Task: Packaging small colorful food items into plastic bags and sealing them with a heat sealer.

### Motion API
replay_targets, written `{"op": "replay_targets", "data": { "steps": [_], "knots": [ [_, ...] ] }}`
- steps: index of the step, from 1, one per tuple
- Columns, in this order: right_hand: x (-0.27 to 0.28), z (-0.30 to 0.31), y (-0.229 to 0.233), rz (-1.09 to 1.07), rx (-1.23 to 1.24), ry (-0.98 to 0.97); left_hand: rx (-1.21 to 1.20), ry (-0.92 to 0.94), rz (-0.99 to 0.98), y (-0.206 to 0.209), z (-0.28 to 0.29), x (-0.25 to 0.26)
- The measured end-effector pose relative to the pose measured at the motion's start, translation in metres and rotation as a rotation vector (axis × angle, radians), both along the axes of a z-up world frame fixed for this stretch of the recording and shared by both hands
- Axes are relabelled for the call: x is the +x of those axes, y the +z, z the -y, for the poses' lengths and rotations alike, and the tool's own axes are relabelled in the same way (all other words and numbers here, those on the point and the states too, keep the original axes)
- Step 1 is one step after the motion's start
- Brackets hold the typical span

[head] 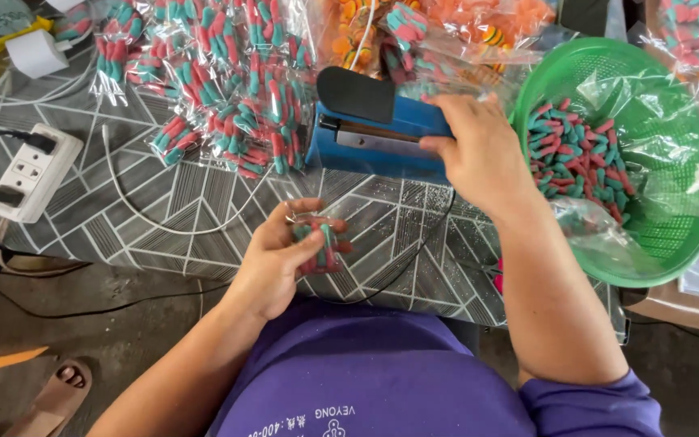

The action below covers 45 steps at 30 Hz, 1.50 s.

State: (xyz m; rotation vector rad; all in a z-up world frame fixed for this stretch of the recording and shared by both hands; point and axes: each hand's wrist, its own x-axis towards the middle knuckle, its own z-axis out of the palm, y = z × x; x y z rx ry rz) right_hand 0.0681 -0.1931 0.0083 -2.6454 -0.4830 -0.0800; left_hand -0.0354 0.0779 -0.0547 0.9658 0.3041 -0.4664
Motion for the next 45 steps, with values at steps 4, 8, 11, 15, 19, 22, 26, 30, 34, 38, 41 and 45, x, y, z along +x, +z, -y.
{"op": "replay_targets", "data": {
  "steps": [4,8,11,15,19,22,26,30,34,38,41,45],
  "knots": [
    [-0.026,0.007,0.022,-0.270,0.218,-0.053,-0.061,-0.098,-0.004,0.000,0.002,-0.005],
    [-0.048,0.014,0.006,-0.131,0.163,0.103,-0.091,-0.064,-0.048,-0.001,0.017,-0.012],
    [-0.059,0.009,0.010,-0.036,0.310,0.043,-0.003,-0.026,0.121,-0.002,0.030,-0.013],
    [-0.062,0.012,0.001,0.135,0.389,0.047,0.089,-0.157,0.244,-0.005,0.054,-0.001],
    [-0.095,0.012,0.005,0.467,0.362,-0.053,-0.017,-0.267,0.046,-0.013,0.072,0.013],
    [-0.120,0.023,0.002,0.477,0.470,-0.028,0.088,-0.304,0.043,-0.003,0.079,0.017],
    [-0.129,0.008,0.008,0.157,0.341,0.213,0.156,-0.341,0.063,-0.013,0.085,0.019],
    [-0.129,-0.006,0.014,0.084,0.293,0.365,0.085,-0.262,-0.044,-0.019,0.093,0.014],
    [-0.115,0.006,0.022,0.294,0.368,0.253,0.020,-0.355,-0.059,-0.008,0.087,0.021],
    [-0.075,-0.009,0.040,0.433,0.257,0.053,0.077,-0.385,-0.074,-0.001,0.089,0.027],
    [-0.035,-0.022,0.036,0.274,0.209,0.081,0.099,-0.362,-0.076,-0.014,0.094,0.024],
    [-0.005,-0.031,0.014,0.033,0.089,0.138,0.049,-0.345,-0.081,-0.015,0.092,0.025]
  ]
}}
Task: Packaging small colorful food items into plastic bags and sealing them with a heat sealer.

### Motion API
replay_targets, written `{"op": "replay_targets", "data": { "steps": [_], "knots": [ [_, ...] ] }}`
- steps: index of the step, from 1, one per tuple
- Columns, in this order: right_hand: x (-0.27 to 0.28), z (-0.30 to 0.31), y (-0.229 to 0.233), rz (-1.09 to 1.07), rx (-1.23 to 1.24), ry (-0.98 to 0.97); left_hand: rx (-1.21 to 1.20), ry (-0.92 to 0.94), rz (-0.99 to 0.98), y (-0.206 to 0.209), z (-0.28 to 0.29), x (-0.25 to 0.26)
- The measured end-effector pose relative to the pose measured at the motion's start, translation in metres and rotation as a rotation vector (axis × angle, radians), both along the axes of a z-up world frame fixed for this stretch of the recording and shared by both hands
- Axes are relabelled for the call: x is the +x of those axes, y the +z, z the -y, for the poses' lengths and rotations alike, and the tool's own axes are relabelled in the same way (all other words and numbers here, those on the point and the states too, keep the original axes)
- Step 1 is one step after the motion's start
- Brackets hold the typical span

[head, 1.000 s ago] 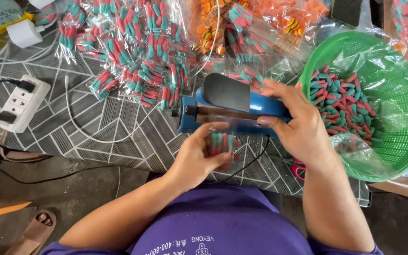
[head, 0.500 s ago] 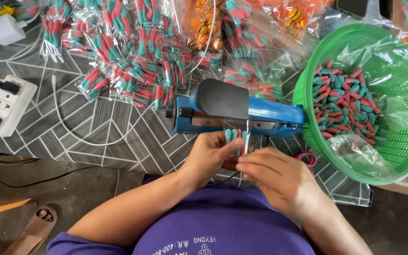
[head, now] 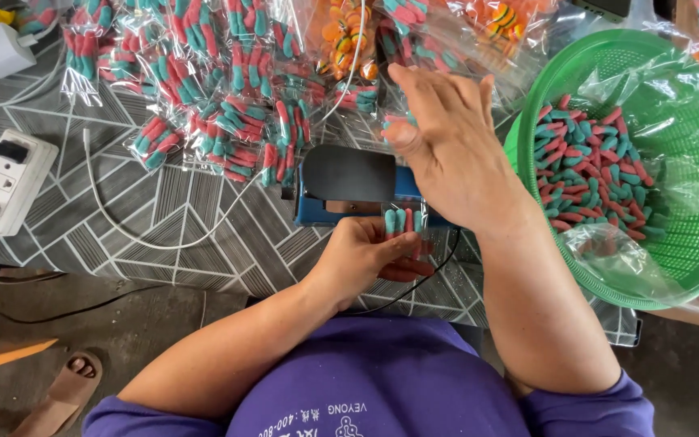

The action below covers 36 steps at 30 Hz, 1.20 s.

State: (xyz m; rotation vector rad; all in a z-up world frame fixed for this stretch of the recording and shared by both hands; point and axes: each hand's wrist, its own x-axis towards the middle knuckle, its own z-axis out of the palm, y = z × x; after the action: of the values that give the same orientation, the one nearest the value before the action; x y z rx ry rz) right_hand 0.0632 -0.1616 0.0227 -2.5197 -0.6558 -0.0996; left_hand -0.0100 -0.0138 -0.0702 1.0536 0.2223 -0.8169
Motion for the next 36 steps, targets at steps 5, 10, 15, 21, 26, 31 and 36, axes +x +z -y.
{"op": "replay_targets", "data": {
  "steps": [5,10,15,21,26,31,36],
  "knots": [
    [0.004,-0.009,-0.010,-0.101,-0.072,-0.031,-0.044,0.016,-0.003,0.002,-0.005,0.001],
    [0.006,-0.013,-0.017,-0.101,-0.123,-0.080,-0.047,0.010,0.012,-0.004,-0.005,0.001],
    [0.004,-0.017,-0.025,-0.022,-0.186,-0.117,0.017,-0.038,0.016,0.003,-0.007,0.000],
    [0.003,-0.018,-0.030,0.074,-0.241,-0.146,0.104,-0.139,0.094,0.007,-0.011,0.003],
    [0.003,-0.020,-0.029,0.062,-0.197,-0.144,0.125,-0.170,0.121,0.012,-0.013,0.007],
    [0.005,-0.018,-0.028,-0.028,-0.132,-0.142,0.133,-0.205,0.131,0.015,-0.014,0.012],
    [0.006,-0.019,-0.027,-0.054,-0.122,-0.144,0.103,-0.194,0.133,0.010,-0.014,0.010]
  ]
}}
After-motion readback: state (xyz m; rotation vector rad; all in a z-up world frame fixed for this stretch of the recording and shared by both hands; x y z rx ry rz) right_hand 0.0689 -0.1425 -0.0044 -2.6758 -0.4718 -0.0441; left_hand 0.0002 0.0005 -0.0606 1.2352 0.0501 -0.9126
